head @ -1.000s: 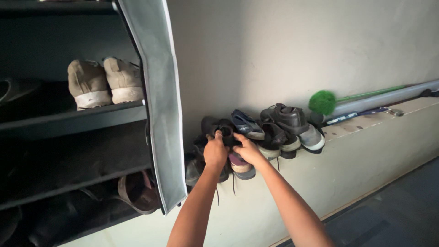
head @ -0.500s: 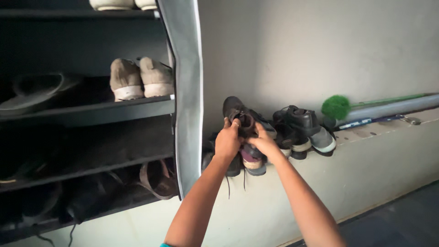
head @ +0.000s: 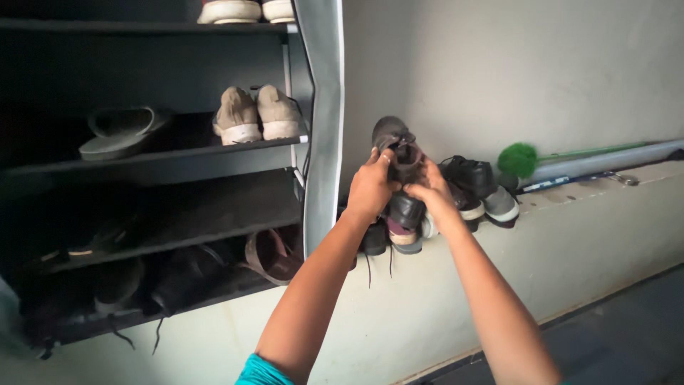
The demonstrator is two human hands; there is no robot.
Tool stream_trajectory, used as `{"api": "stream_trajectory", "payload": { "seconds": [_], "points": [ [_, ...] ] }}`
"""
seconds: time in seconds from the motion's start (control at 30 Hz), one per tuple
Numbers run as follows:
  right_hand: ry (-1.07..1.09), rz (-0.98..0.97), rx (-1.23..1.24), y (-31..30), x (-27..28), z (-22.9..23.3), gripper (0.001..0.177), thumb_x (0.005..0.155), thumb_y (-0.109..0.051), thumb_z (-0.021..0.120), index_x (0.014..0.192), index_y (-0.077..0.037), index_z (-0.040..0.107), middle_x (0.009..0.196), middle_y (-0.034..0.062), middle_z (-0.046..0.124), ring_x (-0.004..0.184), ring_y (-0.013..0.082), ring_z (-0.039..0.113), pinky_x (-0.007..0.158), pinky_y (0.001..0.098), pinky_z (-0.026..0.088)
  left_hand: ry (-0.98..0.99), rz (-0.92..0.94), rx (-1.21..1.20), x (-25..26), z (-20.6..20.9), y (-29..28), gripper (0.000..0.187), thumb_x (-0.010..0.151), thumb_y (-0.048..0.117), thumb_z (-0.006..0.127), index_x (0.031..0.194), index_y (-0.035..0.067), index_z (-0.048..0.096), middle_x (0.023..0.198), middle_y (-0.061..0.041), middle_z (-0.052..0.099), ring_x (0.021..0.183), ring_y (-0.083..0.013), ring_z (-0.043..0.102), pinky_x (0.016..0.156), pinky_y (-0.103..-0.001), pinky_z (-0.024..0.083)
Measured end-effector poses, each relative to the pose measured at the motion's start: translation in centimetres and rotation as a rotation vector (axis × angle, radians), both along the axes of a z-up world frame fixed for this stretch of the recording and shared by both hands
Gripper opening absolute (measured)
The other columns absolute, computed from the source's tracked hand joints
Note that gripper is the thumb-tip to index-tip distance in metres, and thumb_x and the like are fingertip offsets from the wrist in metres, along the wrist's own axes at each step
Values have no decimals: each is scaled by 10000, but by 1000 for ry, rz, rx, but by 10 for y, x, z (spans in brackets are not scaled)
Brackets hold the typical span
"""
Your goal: The person picks up various shoes and sandals from a pile on the floor and places them onto the shelves of a gray shoe rack. They handle sneakers, sandals, and flip-flops one at a time, arranging them on different levels of the rack.
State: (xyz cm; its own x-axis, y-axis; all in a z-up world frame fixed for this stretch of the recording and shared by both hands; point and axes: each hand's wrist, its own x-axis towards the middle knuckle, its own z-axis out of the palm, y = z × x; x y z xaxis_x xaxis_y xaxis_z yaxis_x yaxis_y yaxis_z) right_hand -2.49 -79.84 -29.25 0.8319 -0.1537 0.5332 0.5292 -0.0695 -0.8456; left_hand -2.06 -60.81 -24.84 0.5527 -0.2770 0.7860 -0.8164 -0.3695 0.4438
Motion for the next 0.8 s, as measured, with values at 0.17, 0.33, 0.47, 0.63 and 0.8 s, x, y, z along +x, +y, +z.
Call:
{"api": "stream_trajectory", "payload": {
  "seconds": [0.17, 0.33, 0.47, 0.63, 0.8],
  "points": [
    [-181, 11, -32, 26, -41, 32, 829, 807, 25, 651, 1572, -45, 339, 1507, 137, 507, 1369, 240, 524, 1145, 359, 410, -74, -52, -17, -30, 30, 20, 599, 672, 35, 840, 1190, 111, 549, 1409, -362, 514, 1254, -487, 555, 971, -499, 522],
    [-248, 28, 8, 57, -71, 52, 859, 794, -6, 645, 1589, -62, 324, 1545, 143, 459, 1382, 258, 492, 1175, 385, 386, -72, -77, -25, -57, 52, 45, 609, 679, 33, 836, 1207, 98, 541, 1429, -352, 497, 1247, -485, 547, 992, -497, 507],
    [-337, -8, -28, 86, -91, 66, 867, 792, -49, 674, 1591, -55, 340, 1564, 151, 449, 1414, 274, 472, 1209, 413, 351, -208, -120, -99, -69, 61, 69, 650, 663, 13, 837, 1238, 71, 541, 1374, -334, 553, 1337, -482, 487, 1029, -500, 484],
    [-462, -25, -71, 126, -108, 82, 856, 811, -66, 692, 1592, -41, 343, 1584, 148, 446, 1458, 299, 445, 1248, 431, 314, -280, -171, -114, -83, 78, 110, 600, 681, 4, 843, 1205, 51, 555, 1283, -266, 652, 1383, -467, 481, 1041, -494, 491],
    [-584, 1, -119, 166, -113, 100, 831, 856, -72, 697, 1603, -33, 334, 1608, 142, 437, 1503, 312, 435, 1288, 437, 299, -313, -156, -151, -101, 98, 154, 617, 670, 8, 855, 1211, 43, 561, 1259, -257, 661, 1355, -450, 513, 1028, -485, 502]
  ]
}}
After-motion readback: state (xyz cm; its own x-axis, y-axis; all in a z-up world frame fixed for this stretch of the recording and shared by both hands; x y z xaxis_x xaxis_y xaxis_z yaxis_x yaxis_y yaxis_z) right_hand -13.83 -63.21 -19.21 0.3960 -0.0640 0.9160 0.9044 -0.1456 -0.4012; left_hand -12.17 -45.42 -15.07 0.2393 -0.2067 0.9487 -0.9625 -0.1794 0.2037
